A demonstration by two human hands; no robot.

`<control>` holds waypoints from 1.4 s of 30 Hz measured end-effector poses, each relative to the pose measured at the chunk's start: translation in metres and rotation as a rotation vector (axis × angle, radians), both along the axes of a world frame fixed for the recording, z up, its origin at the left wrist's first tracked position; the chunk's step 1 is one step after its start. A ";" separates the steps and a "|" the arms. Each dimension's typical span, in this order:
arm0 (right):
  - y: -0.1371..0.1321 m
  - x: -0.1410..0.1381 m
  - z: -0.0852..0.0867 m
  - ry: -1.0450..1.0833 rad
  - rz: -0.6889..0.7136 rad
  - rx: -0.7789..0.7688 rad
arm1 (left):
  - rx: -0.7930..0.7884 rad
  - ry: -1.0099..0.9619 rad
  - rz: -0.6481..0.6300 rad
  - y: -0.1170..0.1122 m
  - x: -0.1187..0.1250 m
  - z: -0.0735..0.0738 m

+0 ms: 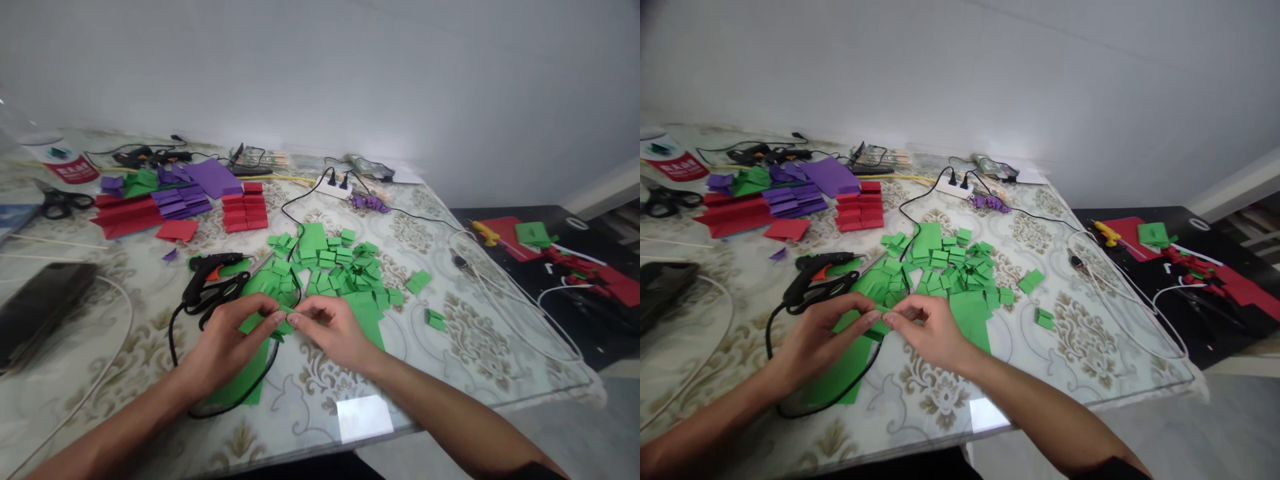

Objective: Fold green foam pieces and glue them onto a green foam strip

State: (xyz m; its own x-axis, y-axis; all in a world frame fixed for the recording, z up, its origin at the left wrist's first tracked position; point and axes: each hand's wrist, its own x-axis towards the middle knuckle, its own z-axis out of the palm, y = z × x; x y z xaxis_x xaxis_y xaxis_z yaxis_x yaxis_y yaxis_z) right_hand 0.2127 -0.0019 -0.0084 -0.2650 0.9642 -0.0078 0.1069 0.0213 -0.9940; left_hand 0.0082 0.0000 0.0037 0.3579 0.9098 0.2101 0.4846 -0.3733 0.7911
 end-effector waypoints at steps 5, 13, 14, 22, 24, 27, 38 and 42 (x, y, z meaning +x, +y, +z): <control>-0.001 -0.001 -0.003 -0.028 -0.035 0.028 | -0.032 -0.036 -0.005 0.001 0.001 0.000; -0.003 -0.002 0.000 -0.032 -0.029 0.046 | -0.044 -0.056 0.032 0.001 0.002 -0.004; -0.003 -0.002 0.000 -0.033 -0.031 0.044 | -0.045 -0.058 0.036 0.001 0.002 -0.004; -0.003 -0.001 -0.002 -0.036 -0.036 0.043 | -0.064 -0.074 0.061 0.001 0.003 -0.002; -0.003 -0.002 -0.002 -0.030 -0.045 0.040 | -0.076 -0.073 0.036 0.001 0.003 -0.002; -0.003 -0.002 -0.002 -0.020 -0.054 0.035 | -0.065 -0.063 0.016 0.002 0.002 -0.002; -0.002 -0.001 -0.001 -0.018 -0.005 0.040 | -0.003 -0.050 -0.008 0.000 0.002 -0.001; -0.002 -0.001 -0.001 -0.005 -0.011 0.027 | 0.023 -0.068 -0.011 0.000 0.002 -0.001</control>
